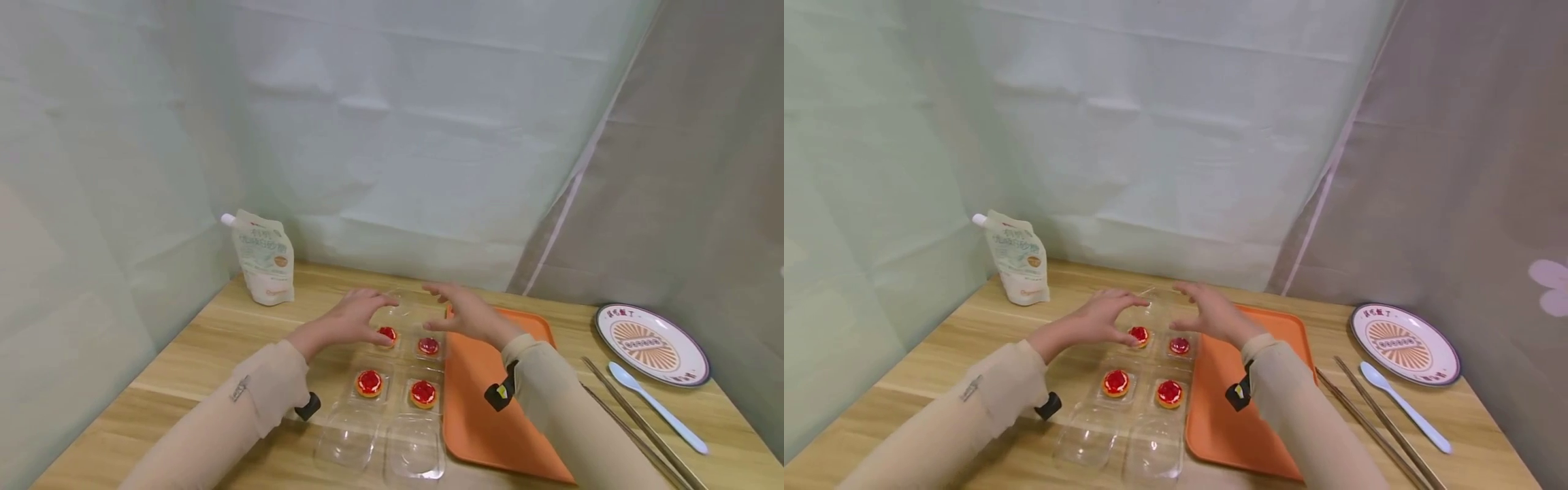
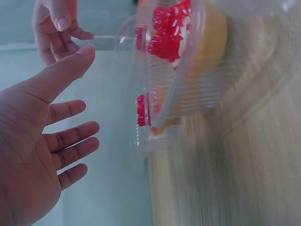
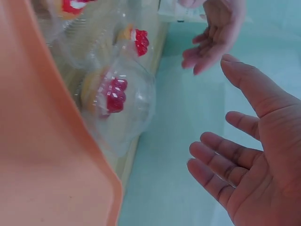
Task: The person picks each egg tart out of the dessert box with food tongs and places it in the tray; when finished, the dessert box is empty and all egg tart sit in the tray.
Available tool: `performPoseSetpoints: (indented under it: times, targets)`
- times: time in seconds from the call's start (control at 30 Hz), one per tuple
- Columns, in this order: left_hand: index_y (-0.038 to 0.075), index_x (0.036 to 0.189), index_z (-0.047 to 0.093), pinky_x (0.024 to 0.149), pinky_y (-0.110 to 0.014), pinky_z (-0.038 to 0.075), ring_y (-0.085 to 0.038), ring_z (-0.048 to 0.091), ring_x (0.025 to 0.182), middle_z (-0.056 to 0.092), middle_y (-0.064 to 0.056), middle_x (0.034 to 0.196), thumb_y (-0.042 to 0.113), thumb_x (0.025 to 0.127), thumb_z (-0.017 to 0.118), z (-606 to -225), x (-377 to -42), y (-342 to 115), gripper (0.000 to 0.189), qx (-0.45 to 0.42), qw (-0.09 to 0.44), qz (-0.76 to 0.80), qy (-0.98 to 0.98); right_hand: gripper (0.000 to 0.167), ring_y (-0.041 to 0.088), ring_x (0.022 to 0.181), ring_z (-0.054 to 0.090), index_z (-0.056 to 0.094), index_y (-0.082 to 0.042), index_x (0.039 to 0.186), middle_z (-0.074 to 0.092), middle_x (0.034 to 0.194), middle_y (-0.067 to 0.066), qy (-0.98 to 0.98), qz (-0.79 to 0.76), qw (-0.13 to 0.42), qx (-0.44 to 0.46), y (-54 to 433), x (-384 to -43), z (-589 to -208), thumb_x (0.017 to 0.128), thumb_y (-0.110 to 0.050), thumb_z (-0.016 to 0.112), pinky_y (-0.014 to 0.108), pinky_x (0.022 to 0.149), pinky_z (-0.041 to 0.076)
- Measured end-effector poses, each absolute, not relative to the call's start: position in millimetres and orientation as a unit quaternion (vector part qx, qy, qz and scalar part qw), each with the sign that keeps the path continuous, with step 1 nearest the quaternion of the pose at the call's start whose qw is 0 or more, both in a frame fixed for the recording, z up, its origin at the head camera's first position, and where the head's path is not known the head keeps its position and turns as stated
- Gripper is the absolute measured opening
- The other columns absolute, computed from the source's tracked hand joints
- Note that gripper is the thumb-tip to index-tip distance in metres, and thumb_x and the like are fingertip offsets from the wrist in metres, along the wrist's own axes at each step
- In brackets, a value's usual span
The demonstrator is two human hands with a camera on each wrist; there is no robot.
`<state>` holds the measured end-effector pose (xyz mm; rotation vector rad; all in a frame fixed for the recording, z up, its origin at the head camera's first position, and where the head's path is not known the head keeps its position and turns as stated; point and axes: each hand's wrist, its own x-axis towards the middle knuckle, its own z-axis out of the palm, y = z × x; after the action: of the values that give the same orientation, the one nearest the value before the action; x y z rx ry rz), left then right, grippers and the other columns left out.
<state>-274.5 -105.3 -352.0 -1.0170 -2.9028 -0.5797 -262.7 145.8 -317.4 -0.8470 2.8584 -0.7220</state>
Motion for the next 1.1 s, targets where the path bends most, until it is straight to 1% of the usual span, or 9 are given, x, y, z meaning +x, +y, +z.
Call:
performPoseSetpoints:
  times: [0.1,0.2,0.33,0.47,0.57,0.67,0.83,0.93,1.1]
  targets:
    - [0.014,0.135,0.054,0.116,-0.057,0.023,-0.034,0.040,0.136,0.050,-0.010,0.144,0.042,0.075,0.080,-353,-277,-97,0.071,-0.332,-0.001,-0.172,-0.927,0.070,0.033,0.121,0.054,0.044,-0.010,0.144,0.054,0.139,0.013,0.931,-0.225,0.028,-0.287,148,-258,-322,0.085,-0.036,0.072,0.049,0.097,0.049]
    - [0.012,0.134,0.054,0.117,-0.058,0.021,-0.036,0.036,0.138,0.047,-0.013,0.146,0.041,0.075,0.080,-354,-279,-91,0.071,-0.336,-0.013,-0.168,-0.927,0.067,0.033,0.118,0.056,0.047,-0.007,0.140,0.056,0.137,0.014,0.931,-0.224,0.031,-0.287,147,-254,-327,0.085,-0.035,0.072,0.048,0.097,0.049]
    - [0.012,0.134,0.054,0.118,-0.058,0.019,-0.037,0.031,0.141,0.048,-0.012,0.145,0.043,0.075,0.079,-357,-283,-84,0.071,-0.340,-0.023,-0.162,-0.926,0.063,0.033,0.124,0.053,0.051,-0.004,0.137,0.056,0.137,0.013,0.935,-0.218,0.031,-0.280,147,-253,-336,0.085,-0.034,0.072,0.050,0.103,0.045]
    - [0.011,0.132,0.055,0.117,-0.054,0.022,-0.036,0.031,0.142,0.052,-0.011,0.141,0.045,0.074,0.080,-362,-286,-77,0.072,-0.342,-0.017,-0.152,-0.927,0.065,0.032,0.129,0.050,0.051,-0.003,0.136,0.055,0.138,0.014,0.938,-0.213,0.034,-0.273,147,-253,-344,0.084,-0.035,0.073,0.050,0.107,0.042]
    - [0.010,0.130,0.057,0.117,-0.053,0.022,-0.036,0.033,0.141,0.055,-0.011,0.137,0.044,0.072,0.081,-364,-287,-72,0.071,-0.347,-0.015,-0.150,-0.926,0.069,0.033,0.131,0.047,0.049,-0.005,0.139,0.051,0.142,0.014,0.942,-0.216,0.045,-0.255,148,-253,-350,0.083,-0.037,0.074,0.050,0.107,0.042]
    - [0.008,0.128,0.058,0.118,-0.053,0.020,-0.036,0.036,0.138,0.057,-0.012,0.132,0.045,0.071,0.082,-367,-287,-70,0.072,-0.353,-0.015,-0.144,-0.924,0.071,0.034,0.131,0.046,0.048,-0.006,0.139,0.049,0.143,0.015,0.945,-0.211,0.042,-0.247,147,-253,-356,0.081,-0.037,0.076,0.051,0.107,0.042]
    - [0.005,0.125,0.060,0.119,-0.052,0.021,-0.035,0.040,0.132,0.058,-0.012,0.125,0.049,0.069,0.082,-372,-287,-68,0.074,-0.365,-0.007,-0.135,-0.921,0.074,0.037,0.128,0.047,0.050,-0.002,0.137,0.052,0.138,0.019,0.945,-0.183,0.023,-0.271,142,-255,-365,0.079,-0.039,0.077,0.051,0.107,0.041]
    - [0.005,0.124,0.060,0.117,-0.050,0.024,-0.032,0.042,0.129,0.058,-0.011,0.123,0.049,0.069,0.081,-374,-288,-68,0.074,-0.366,-0.005,-0.133,-0.921,0.075,0.037,0.126,0.049,0.051,-0.001,0.136,0.054,0.135,0.020,0.945,-0.167,0.011,-0.281,141,-256,-369,0.078,-0.042,0.077,0.052,0.107,0.040]
    - [0.005,0.124,0.061,0.116,-0.048,0.026,-0.030,0.043,0.128,0.057,-0.010,0.123,0.049,0.070,0.081,-375,-288,-65,0.073,-0.357,-0.011,-0.133,-0.924,0.077,0.036,0.123,0.051,0.051,-0.002,0.136,0.056,0.134,0.019,0.948,-0.145,0.001,-0.285,139,-257,-374,0.078,-0.043,0.077,0.053,0.107,0.040]
